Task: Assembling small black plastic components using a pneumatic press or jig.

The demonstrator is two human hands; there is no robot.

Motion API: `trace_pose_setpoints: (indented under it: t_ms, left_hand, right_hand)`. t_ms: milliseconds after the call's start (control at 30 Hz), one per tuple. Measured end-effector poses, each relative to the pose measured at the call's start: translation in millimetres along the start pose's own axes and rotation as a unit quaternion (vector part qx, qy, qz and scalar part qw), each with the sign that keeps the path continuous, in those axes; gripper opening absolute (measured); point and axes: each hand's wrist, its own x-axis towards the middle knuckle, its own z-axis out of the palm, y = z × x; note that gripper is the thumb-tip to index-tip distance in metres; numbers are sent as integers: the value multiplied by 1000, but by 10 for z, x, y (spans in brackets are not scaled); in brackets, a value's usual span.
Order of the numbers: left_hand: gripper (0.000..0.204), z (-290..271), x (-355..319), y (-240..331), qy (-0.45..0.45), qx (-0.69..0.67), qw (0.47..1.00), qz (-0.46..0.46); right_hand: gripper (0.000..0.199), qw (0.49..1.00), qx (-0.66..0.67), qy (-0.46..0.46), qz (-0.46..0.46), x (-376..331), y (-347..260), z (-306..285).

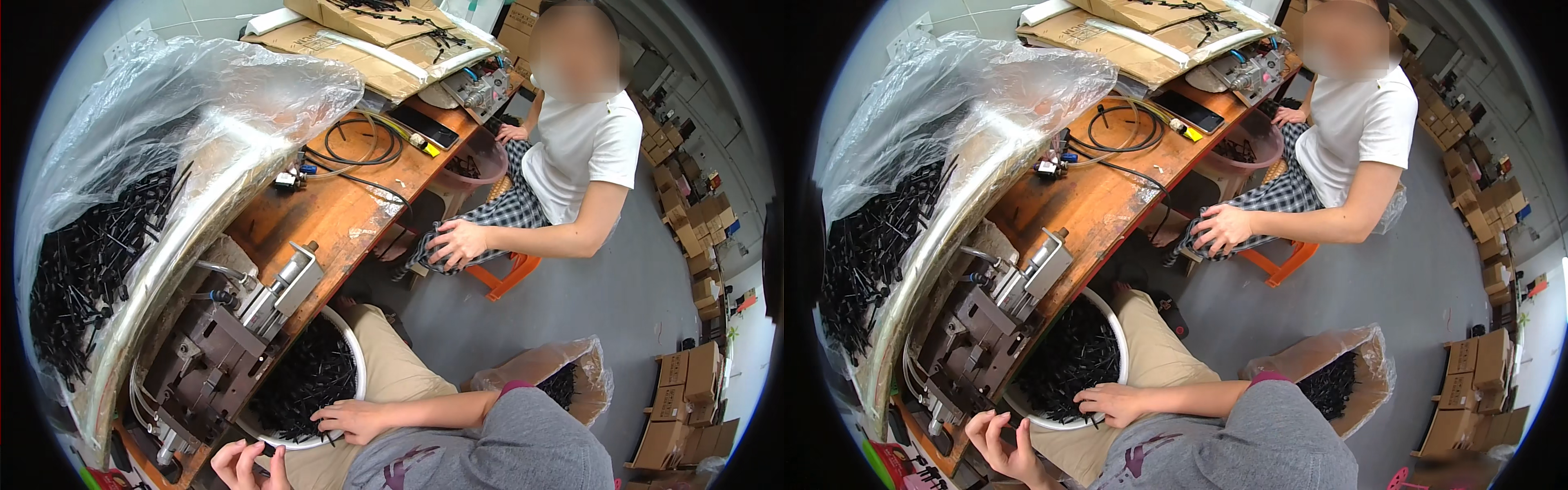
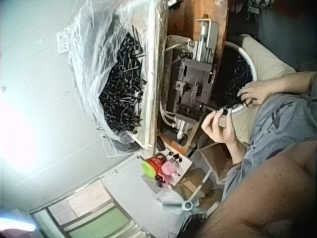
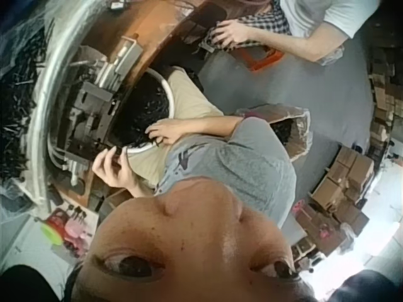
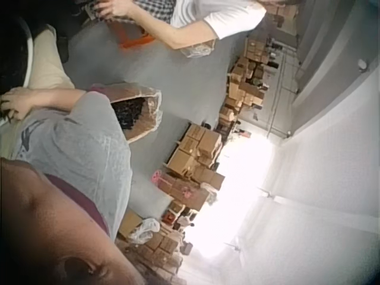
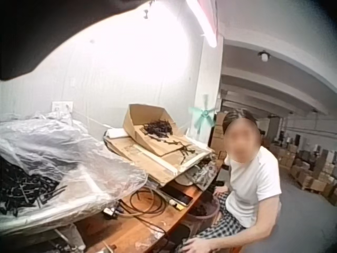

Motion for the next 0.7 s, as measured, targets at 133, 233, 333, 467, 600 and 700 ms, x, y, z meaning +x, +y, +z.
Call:
trace_pose_setpoints:
  t_ms: [133, 233, 333, 467, 600, 700]
  left_hand:
    - [28, -10, -11, -56, -3, 44, 999, 28]
    - [35, -27, -112, -117, 5, 63, 997, -35]
    - [34, -26, -109, -124, 7, 72, 997, -30]
    - [34, -35, -139, -129, 2, 60, 997, -49]
    - [34, -22, -131, -122, 4, 57, 998, -36]
    - [35, -35, -132, -135, 3, 65, 998, -16]
  right_hand:
    - [55, 999, -7, -21, 28, -7, -8, -44]
    - [55, 1000, -12, -7, 6, 7, -4, -43]
    - [55, 1000, -11, 12, -9, 0, 13, -18]
    - [56, 1000, 0, -4, 11, 3, -8, -69]
    - [55, 1000, -12, 8, -16, -20, 69, 31]
    - [53, 999, 30, -12, 16, -9, 19, 24]
